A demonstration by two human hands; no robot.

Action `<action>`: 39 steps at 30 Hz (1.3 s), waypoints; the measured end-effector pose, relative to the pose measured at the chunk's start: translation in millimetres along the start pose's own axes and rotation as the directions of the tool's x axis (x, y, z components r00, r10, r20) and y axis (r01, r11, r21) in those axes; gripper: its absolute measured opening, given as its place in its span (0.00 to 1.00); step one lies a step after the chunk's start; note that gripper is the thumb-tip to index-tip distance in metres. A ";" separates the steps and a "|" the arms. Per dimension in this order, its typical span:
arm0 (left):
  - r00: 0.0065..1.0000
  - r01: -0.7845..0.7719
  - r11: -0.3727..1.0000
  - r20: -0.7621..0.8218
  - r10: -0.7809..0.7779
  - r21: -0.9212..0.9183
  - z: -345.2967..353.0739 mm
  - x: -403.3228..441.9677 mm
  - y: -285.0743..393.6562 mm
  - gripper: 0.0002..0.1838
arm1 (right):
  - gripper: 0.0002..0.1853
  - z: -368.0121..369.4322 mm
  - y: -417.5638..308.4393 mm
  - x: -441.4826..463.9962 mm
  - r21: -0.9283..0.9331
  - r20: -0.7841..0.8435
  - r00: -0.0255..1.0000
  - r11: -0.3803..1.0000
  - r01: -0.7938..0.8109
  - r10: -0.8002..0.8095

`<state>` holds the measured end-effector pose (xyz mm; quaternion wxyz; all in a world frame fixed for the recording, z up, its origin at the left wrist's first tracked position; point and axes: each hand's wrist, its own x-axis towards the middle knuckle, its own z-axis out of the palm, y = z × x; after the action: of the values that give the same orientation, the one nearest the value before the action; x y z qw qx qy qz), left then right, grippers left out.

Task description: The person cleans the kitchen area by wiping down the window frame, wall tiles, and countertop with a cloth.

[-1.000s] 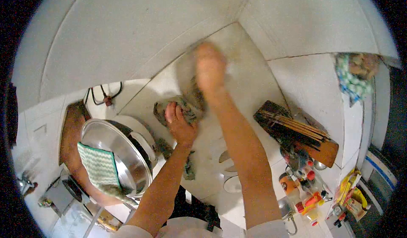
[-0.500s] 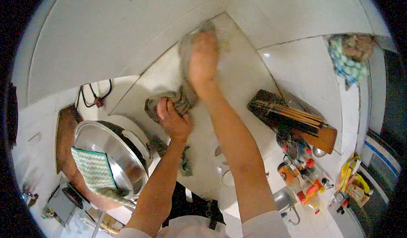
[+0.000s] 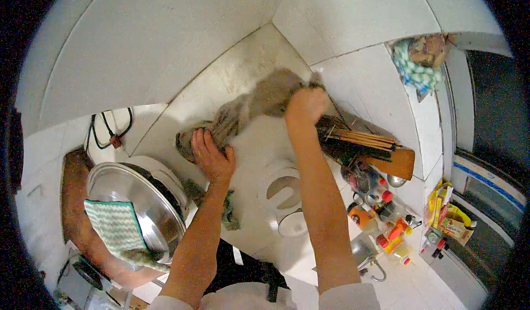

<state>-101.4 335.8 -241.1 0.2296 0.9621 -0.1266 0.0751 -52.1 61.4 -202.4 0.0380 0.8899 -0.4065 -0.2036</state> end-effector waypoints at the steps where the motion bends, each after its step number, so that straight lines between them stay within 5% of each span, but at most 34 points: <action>1: 1.000 0.008 1.000 0.013 -0.007 -0.005 -2.6 -1.3 1.3 0.37 | 0.18 20.3 5.2 -7.4 0.006 -0.162 0.987 1.000 0.018 -0.017; 3: 0.999 0.024 1.000 0.044 -0.024 -0.008 -7.5 -3.0 4.9 0.37 | 0.22 47.4 9.7 -10.3 0.026 -0.473 0.880 0.998 0.063 -0.043; 6: 0.999 0.021 1.000 0.042 -0.022 0.004 -4.6 -4.1 1.6 0.37 | 0.28 10.1 -40.1 -8.1 0.073 -0.285 0.953 0.994 -0.086 0.104; 7: 1.000 0.012 1.000 0.028 -0.012 0.001 -0.7 -1.5 1.3 0.38 | 0.30 16.8 -54.3 -0.9 0.235 -0.460 0.865 0.967 -0.096 0.198; 10: 1.000 0.010 1.000 0.028 -0.011 0.026 3.3 -3.8 0.2 0.37 | 0.28 23.3 -64.5 11.7 0.327 -0.441 0.881 0.945 -0.019 0.170; 13: 1.000 -0.012 1.000 -0.027 0.012 0.017 -0.8 -2.0 4.6 0.33 | 0.23 22.2 -83.6 32.2 0.262 -0.727 0.684 0.899 0.352 -0.056; 16: 1.000 0.007 1.000 -0.010 -0.007 0.028 4.0 -5.4 1.7 0.32 | 0.22 12.7 -95.4 52.0 0.255 -0.693 0.710 0.879 0.402 -0.123; 19: 0.998 -0.027 0.998 -0.054 0.030 0.058 1.8 -3.9 6.6 0.33 | 0.23 7.8 -86.3 74.2 0.167 -0.733 0.608 0.786 0.596 -0.305; 28: 1.000 -0.017 0.999 -0.007 0.018 0.050 0.4 -5.3 8.3 0.35 | 0.28 32.1 -54.5 -17.3 0.382 -0.501 0.832 0.802 0.459 -0.238; 32: 0.999 -0.039 0.999 -0.036 0.040 0.024 4.0 -6.1 5.1 0.35 | 0.30 11.7 -70.4 33.3 0.226 -0.617 0.738 0.836 0.500 -0.274; 36: 1.000 -0.007 1.000 -0.014 0.007 0.025 1.7 -8.3 0.7 0.35 | 0.31 15.5 -87.1 55.4 0.258 -0.661 0.707 0.809 0.529 -0.252; 39: 1.000 -0.013 1.000 -0.010 0.013 0.007 0.2 -4.3 3.7 0.35 | 0.31 13.8 -64.9 18.5 0.248 -0.554 0.760 0.804 0.540 -0.339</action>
<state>-106.5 333.4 -240.6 0.2265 0.9616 -0.1314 0.0820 -0.7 92.3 -236.3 -0.0912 0.9714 -0.1904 0.1084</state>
